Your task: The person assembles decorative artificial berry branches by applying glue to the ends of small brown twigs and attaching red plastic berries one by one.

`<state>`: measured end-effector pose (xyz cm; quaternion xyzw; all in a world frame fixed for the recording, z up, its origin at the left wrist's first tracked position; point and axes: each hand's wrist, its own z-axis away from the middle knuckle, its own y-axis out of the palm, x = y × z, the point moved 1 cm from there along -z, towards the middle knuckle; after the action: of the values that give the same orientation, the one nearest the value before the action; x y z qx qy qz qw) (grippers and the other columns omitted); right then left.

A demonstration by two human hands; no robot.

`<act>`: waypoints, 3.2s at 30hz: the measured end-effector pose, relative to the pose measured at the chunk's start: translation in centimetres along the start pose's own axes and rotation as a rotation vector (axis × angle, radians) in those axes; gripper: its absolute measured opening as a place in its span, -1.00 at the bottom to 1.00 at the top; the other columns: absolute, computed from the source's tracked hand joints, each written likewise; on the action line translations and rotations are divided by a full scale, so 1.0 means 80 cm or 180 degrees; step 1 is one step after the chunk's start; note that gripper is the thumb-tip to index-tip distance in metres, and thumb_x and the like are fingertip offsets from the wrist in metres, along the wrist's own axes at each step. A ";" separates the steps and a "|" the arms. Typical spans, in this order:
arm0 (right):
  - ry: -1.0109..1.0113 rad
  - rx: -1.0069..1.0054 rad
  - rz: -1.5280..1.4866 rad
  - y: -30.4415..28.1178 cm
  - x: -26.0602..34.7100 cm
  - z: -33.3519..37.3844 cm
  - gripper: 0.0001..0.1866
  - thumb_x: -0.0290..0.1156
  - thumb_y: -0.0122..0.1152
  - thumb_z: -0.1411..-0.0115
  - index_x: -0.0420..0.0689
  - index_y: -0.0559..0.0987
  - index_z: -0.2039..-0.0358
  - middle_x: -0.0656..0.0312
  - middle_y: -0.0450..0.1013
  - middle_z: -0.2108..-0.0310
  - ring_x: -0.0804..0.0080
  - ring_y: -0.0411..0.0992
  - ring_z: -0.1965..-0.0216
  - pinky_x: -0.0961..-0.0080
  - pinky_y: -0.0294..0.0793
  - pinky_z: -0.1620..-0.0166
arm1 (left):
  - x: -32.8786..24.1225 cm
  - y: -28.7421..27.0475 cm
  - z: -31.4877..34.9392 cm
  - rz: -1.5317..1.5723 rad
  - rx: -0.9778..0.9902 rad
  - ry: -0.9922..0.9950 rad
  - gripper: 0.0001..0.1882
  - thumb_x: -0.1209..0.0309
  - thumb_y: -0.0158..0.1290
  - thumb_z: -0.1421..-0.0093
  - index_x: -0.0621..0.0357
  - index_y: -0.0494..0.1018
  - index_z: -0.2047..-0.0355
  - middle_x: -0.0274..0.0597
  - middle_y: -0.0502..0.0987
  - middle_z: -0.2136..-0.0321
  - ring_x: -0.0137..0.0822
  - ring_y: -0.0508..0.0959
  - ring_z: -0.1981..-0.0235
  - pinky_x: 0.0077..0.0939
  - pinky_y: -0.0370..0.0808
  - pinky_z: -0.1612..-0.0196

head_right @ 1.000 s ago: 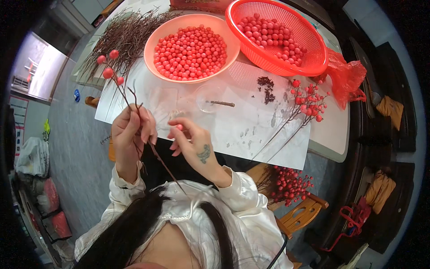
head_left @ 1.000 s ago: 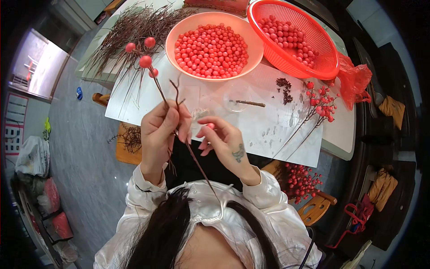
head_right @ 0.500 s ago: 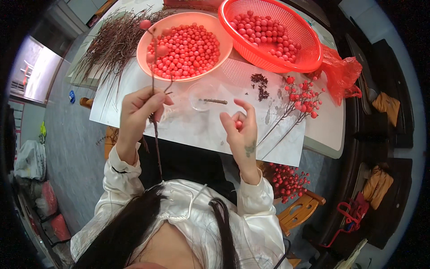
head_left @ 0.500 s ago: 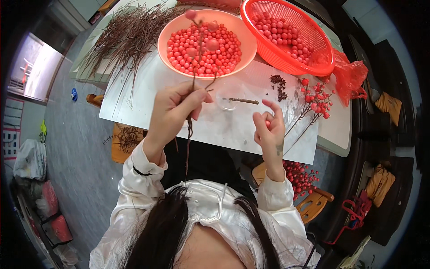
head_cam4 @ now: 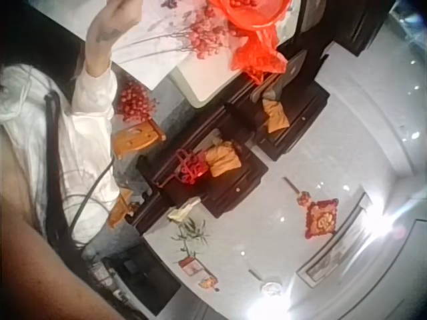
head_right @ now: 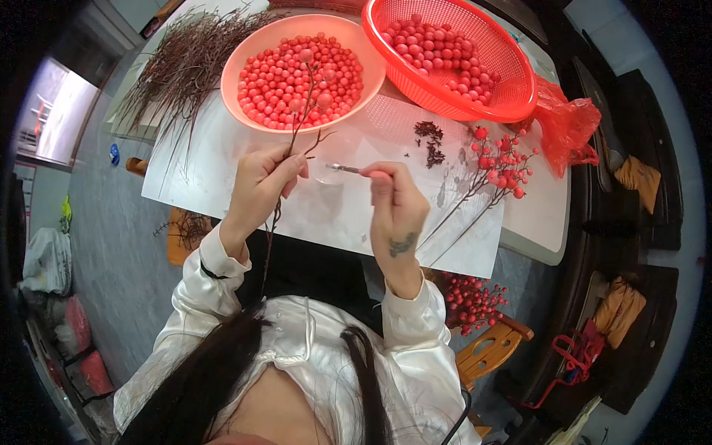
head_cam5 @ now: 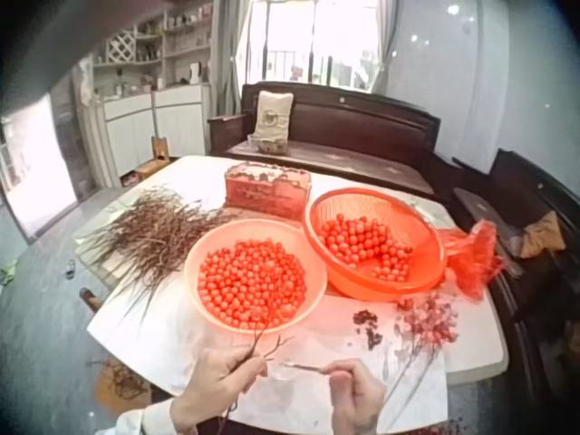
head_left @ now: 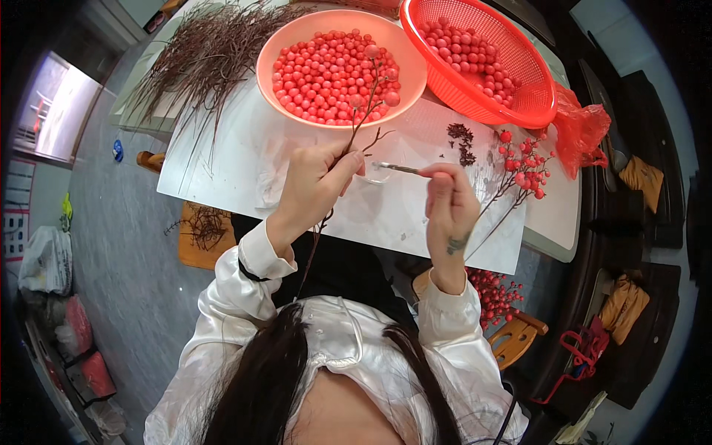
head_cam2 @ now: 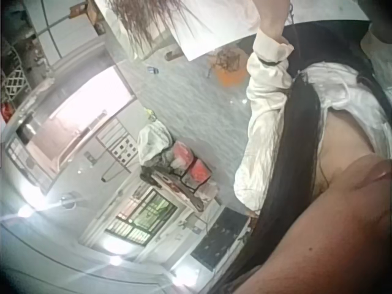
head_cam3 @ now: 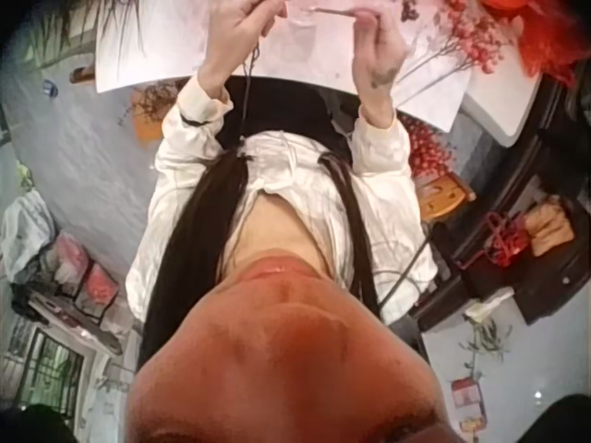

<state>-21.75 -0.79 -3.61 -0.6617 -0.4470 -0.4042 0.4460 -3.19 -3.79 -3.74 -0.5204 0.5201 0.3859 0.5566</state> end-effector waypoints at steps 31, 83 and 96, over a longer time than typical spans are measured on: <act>-0.0028 -0.0745 -0.1124 -0.019 0.004 -0.014 -0.71 -0.26 -0.10 -0.29 -0.23 0.43 0.42 0.48 0.09 0.76 0.80 -0.04 0.76 0.77 -0.09 0.70 | 0.009 0.003 -0.003 0.0170 0.0098 -0.0197 -0.78 0.44 -0.05 -0.03 0.29 0.40 0.69 -0.37 0.26 0.87 -0.61 0.24 0.80 -0.65 0.11 0.72; 0.0551 0.0437 -0.2119 0.032 0.023 -0.006 -0.72 -0.37 -0.08 -0.27 -0.35 0.24 0.16 -0.11 0.41 0.19 0.21 0.46 0.19 0.40 0.48 0.06 | -0.030 0.001 0.010 0.0879 0.0179 -0.0078 -0.80 0.42 -0.07 -0.17 0.28 0.46 0.51 -0.42 0.33 0.77 -0.66 0.26 0.75 -0.76 0.14 0.68; 0.1252 0.0753 -0.3178 0.051 0.014 -0.006 -0.68 -0.26 0.02 -0.22 -0.32 0.46 0.25 0.06 0.46 0.22 0.42 0.46 0.22 0.45 0.49 0.08 | -0.034 0.008 0.015 0.0689 -0.0033 0.0050 -0.84 0.47 -0.04 -0.14 0.30 0.50 0.39 -0.42 0.40 0.72 -0.67 0.29 0.73 -0.76 0.17 0.69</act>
<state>-17.59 -1.80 -3.37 -0.2265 -0.6573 -0.6298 0.3465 -4.08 -2.22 -1.30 -0.4670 0.5756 0.4424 0.5048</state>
